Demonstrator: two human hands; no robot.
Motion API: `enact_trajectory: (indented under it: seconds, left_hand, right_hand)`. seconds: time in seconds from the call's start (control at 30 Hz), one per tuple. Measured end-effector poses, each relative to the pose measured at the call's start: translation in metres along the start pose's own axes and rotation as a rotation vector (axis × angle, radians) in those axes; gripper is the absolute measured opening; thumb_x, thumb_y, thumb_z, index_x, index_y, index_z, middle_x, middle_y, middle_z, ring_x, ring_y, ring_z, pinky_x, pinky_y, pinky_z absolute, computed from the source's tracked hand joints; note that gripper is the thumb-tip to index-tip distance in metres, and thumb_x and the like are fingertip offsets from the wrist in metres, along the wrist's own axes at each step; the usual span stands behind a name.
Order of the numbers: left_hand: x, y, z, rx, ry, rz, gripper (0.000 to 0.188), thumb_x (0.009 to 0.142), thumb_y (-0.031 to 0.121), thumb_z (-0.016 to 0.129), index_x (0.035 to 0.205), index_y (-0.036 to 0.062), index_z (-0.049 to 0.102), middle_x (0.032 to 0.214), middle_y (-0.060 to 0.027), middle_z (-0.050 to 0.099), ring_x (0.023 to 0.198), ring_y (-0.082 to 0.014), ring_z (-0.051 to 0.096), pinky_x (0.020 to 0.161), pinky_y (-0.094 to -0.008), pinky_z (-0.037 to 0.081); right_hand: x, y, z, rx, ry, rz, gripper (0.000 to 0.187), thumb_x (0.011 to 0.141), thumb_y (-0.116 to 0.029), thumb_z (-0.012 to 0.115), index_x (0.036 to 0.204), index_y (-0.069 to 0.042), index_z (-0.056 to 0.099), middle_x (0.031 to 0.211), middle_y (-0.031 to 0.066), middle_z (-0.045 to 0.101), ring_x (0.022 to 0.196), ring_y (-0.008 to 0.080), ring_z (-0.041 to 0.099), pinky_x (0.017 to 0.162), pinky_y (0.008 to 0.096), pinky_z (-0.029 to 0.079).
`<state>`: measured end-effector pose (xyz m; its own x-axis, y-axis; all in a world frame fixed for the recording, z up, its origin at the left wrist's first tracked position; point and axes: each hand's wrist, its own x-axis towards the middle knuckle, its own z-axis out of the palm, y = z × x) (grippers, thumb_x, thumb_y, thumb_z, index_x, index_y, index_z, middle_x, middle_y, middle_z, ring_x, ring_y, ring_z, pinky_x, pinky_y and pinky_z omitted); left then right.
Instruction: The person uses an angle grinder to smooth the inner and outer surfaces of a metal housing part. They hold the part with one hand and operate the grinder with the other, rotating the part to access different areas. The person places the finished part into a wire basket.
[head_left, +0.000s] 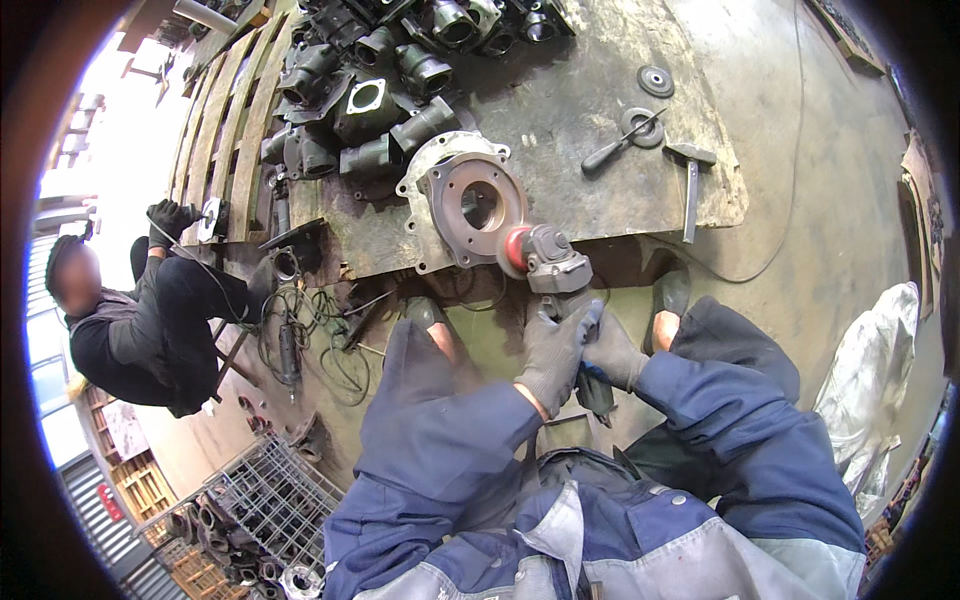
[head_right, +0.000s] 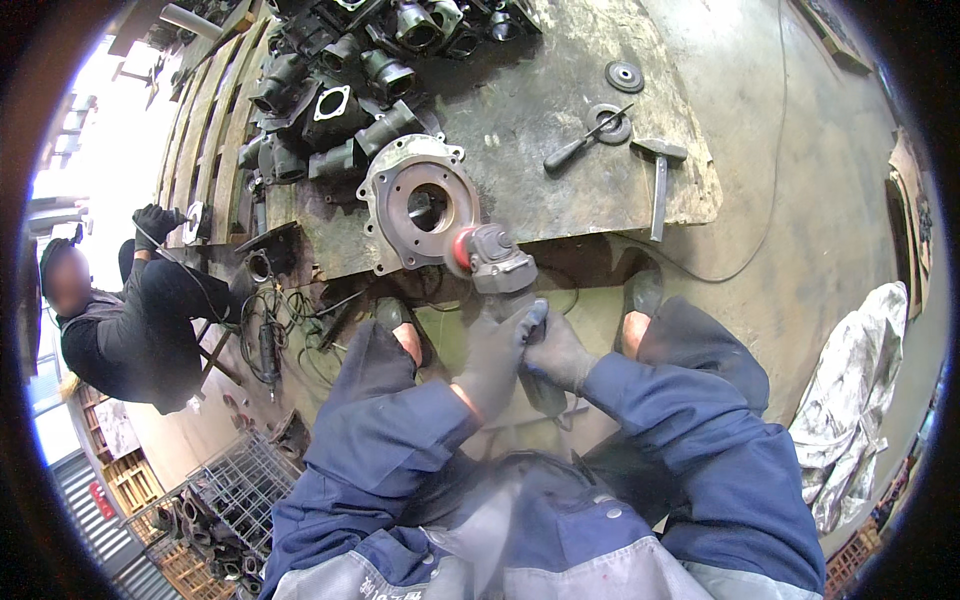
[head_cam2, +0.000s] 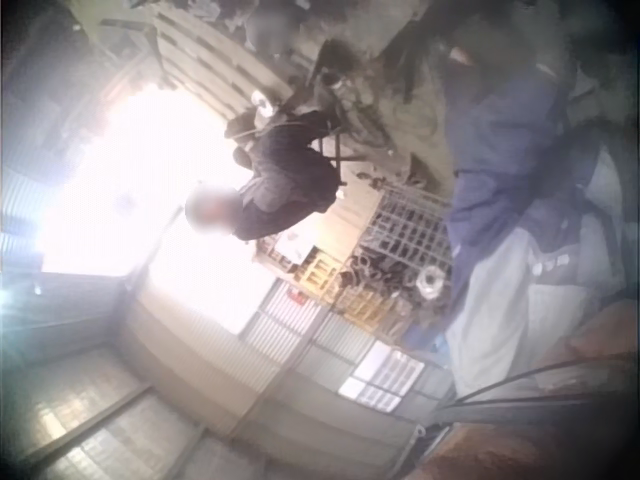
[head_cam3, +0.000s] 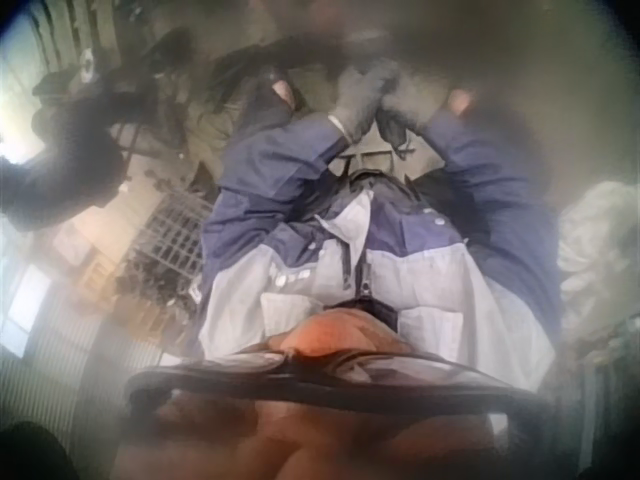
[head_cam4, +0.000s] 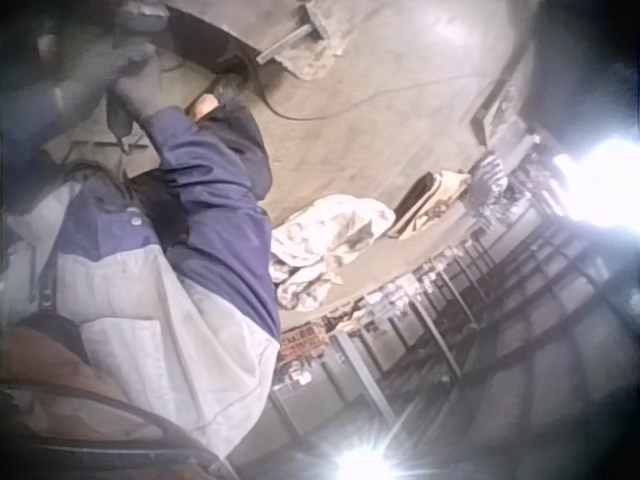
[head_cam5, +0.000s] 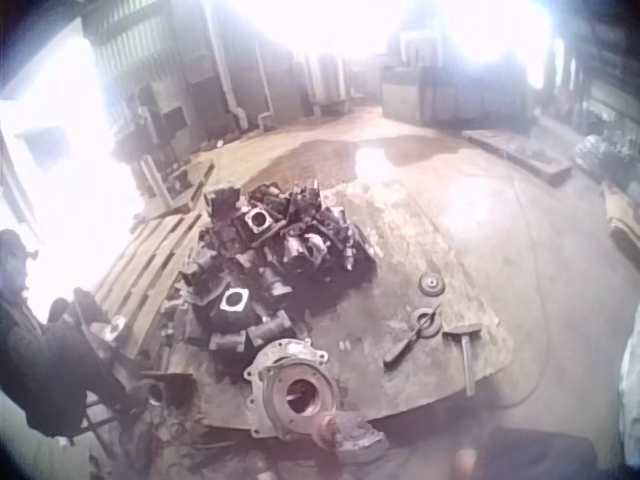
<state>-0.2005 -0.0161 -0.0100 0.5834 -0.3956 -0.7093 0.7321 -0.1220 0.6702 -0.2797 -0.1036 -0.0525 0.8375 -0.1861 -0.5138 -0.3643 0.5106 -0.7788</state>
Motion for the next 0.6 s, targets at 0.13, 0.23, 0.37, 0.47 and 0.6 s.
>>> enact_trajectory:
  seconds: [0.13, 0.23, 0.37, 0.47, 0.6]
  left_hand:
    - [0.015, 0.002, 0.009, -0.047, -0.074, -0.06, 0.042, 0.09, 0.019, 0.083, 0.123, 0.0012, 0.065, 0.109, -0.0076, 0.073, 0.094, -0.0154, 0.068, 0.084, -0.0323, 0.054]
    - [0.013, 0.0, 0.009, 0.015, -0.044, -0.016, 0.041, 0.091, 0.02, 0.083, 0.123, 0.0013, 0.066, 0.109, -0.0071, 0.073, 0.094, -0.0152, 0.068, 0.084, -0.0326, 0.054]
    - [0.004, -0.006, 0.01, -0.021, 0.028, 0.069, 0.039, 0.091, 0.018, 0.082, 0.121, 0.0003, 0.066, 0.107, -0.0067, 0.073, 0.09, -0.014, 0.068, 0.081, -0.0306, 0.055]
    - [0.004, -0.006, 0.008, -0.034, 0.016, 0.01, 0.03, 0.09, 0.012, 0.081, 0.116, 0.001, 0.069, 0.103, -0.0061, 0.074, 0.087, -0.0134, 0.068, 0.077, -0.0299, 0.056]
    - [0.012, -0.008, 0.009, -0.052, -0.037, -0.002, 0.027, 0.09, 0.01, 0.081, 0.113, 0.0013, 0.07, 0.101, -0.0056, 0.074, 0.086, -0.0134, 0.068, 0.077, -0.0307, 0.056]
  right_hand:
    - [0.005, 0.011, -0.013, -0.13, 0.148, 0.012, 0.044, 0.086, -0.01, 0.079, 0.123, -0.001, 0.057, 0.113, 0.01, 0.069, 0.103, 0.0169, 0.066, 0.09, 0.0346, 0.056]
    - [0.008, 0.027, -0.022, -0.17, 0.153, -0.005, 0.039, 0.087, -0.013, 0.078, 0.119, -0.002, 0.058, 0.108, 0.0099, 0.07, 0.102, 0.0163, 0.067, 0.088, 0.0346, 0.056]
    - [0.018, 0.049, -0.02, 0.252, 0.165, 0.037, 0.033, 0.088, -0.01, 0.076, 0.115, -0.002, 0.06, 0.106, 0.0091, 0.07, 0.102, 0.0163, 0.067, 0.089, 0.0347, 0.056]
    - [0.015, 0.047, -0.014, 0.192, 0.174, 0.018, 0.021, 0.091, -0.003, 0.067, 0.111, -0.005, 0.062, 0.101, 0.006, 0.068, 0.097, 0.0139, 0.066, 0.087, 0.0329, 0.056]
    - [-0.001, 0.026, -0.012, -0.208, 0.185, -0.091, 0.02, 0.096, 0.005, 0.055, 0.109, -0.008, 0.061, 0.097, 0.0016, 0.065, 0.089, 0.0108, 0.063, 0.082, 0.0291, 0.055]
